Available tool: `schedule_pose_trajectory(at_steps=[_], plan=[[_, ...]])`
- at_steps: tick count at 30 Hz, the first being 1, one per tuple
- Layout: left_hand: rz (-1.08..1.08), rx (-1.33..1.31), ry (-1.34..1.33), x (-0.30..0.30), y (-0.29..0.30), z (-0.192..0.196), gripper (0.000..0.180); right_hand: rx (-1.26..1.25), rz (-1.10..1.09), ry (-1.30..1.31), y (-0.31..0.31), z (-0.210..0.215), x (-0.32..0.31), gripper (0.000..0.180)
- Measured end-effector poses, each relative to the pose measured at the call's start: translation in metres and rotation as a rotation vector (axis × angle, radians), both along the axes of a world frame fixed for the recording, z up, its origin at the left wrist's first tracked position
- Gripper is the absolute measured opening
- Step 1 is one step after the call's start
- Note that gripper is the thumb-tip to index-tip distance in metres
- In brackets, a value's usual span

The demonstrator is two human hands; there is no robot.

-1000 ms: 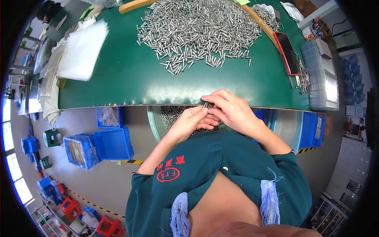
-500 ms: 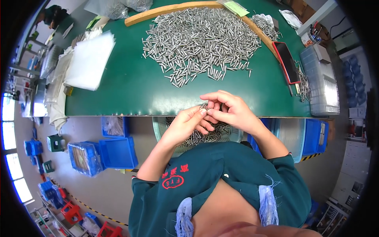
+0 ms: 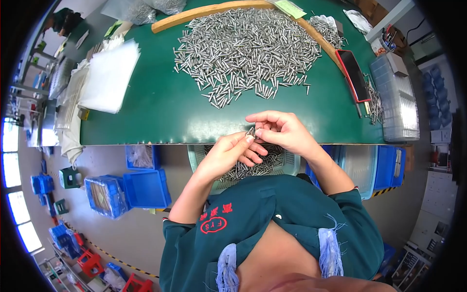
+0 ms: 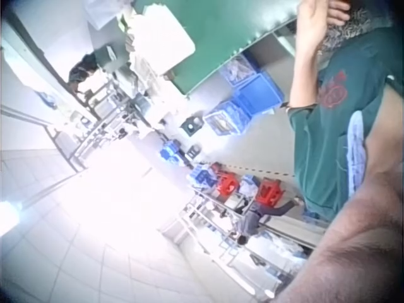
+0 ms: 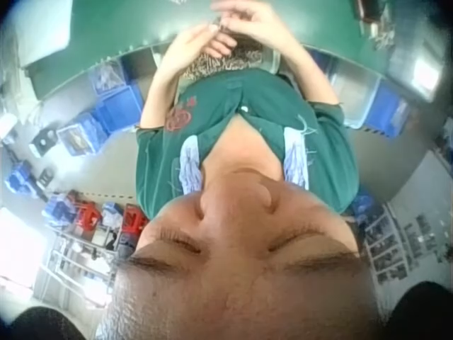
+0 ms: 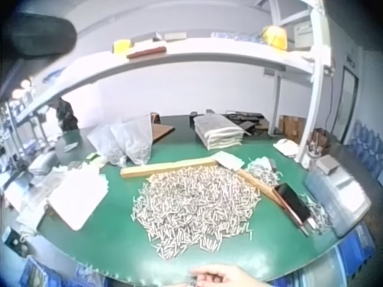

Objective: Inspecting small cylindrical metal components by hand on a factory workbench and sorting them.

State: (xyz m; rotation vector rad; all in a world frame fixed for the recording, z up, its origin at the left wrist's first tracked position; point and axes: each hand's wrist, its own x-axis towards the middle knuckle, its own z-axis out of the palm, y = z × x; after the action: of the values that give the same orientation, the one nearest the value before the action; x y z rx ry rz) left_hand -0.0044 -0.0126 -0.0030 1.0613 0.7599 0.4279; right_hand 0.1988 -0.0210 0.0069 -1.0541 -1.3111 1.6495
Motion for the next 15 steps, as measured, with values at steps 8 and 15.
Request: schedule_pose_trajectory(at_steps=[8,15], plan=[[-0.051,-0.051,0.008,-0.0007,0.0015,-0.0010,0.036,-0.016,0.069,-0.041,0.0032,-0.0058,0.0044,0.023],[-0.046,0.001,0.059,0.0000,0.0012,-0.0019,0.035,-0.037,0.064,-0.035,0.0025,-0.0025,0.0044,0.022]])
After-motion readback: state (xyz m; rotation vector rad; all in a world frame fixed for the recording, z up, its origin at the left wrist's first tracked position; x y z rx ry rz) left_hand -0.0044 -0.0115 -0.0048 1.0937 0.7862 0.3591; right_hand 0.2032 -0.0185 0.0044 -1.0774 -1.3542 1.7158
